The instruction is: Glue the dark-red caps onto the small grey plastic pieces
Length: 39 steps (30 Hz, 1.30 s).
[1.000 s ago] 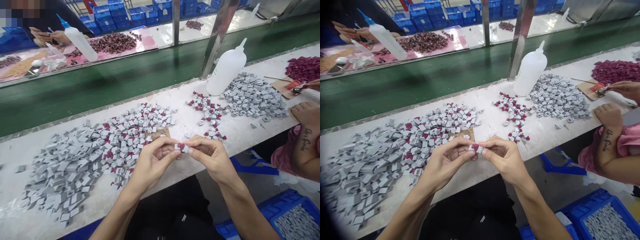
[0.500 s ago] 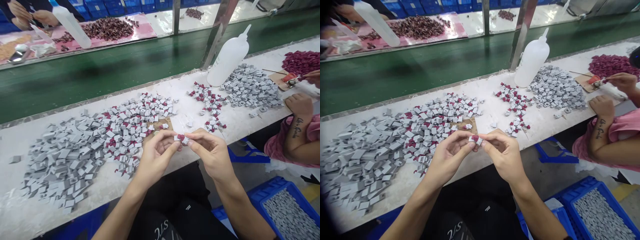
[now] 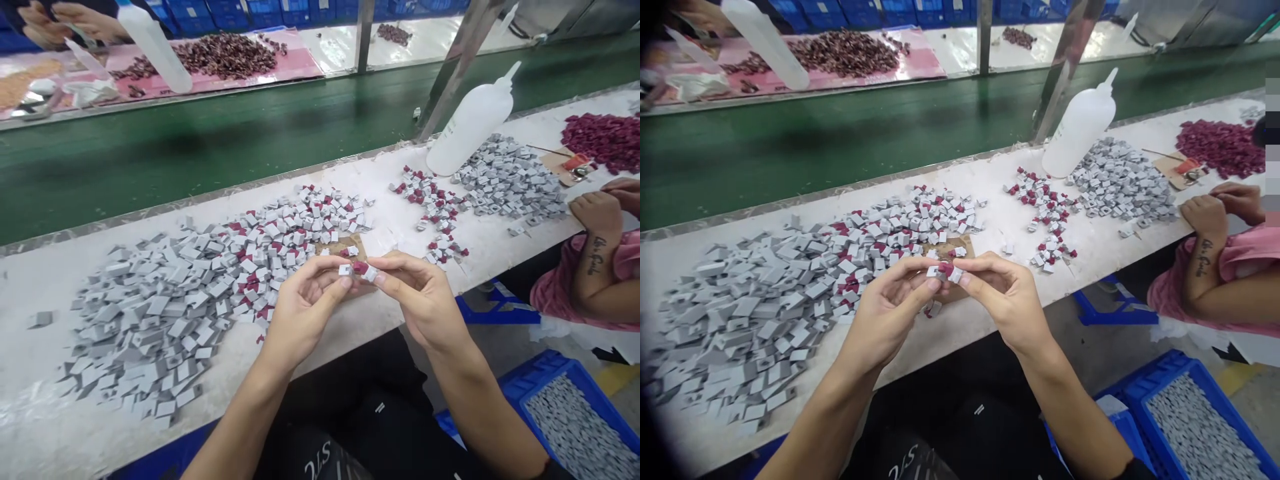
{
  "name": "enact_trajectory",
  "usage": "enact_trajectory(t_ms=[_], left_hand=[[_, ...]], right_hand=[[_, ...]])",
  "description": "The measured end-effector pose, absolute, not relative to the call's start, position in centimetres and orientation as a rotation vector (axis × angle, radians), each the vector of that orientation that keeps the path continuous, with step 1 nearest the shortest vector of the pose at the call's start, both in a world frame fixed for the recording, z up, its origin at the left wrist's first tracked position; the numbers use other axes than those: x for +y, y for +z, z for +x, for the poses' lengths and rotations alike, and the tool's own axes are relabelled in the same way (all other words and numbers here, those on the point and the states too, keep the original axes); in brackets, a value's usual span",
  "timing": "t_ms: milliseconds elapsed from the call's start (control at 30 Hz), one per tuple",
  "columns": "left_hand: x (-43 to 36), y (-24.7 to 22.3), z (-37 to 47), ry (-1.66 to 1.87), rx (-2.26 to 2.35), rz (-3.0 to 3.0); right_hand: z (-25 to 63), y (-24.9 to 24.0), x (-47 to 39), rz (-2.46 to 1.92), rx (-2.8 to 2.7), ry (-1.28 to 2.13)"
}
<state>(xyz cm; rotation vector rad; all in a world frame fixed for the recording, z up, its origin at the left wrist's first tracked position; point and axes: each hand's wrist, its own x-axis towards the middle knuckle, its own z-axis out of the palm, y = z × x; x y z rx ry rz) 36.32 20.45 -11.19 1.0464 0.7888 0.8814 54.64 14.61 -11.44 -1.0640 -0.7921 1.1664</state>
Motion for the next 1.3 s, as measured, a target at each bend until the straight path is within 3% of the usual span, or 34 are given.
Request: enact_trajectory(t_ms=[733,967,1167,1300], left_hand=[[20.7,-10.2,29.8,0.912,0.809,1.248],[23.8,-8.6,27.3,0.829,0.968,1.494],[27.2,-7.3,25.7,0.784,1.098,1.8],[27.2,-7.6,26.7,0.761,1.081,1.705]], right_hand=[[50.4,-9.3,16.0,-1.209,-1.15,1.156],[49.6,-8.7,20.1,-1.208,-1.236,1.275],[52.1,-7.7,25.6,-1.52,-1.38,1.007],[52.6,-7.7,26.1,-1.472,-1.502,1.071]])
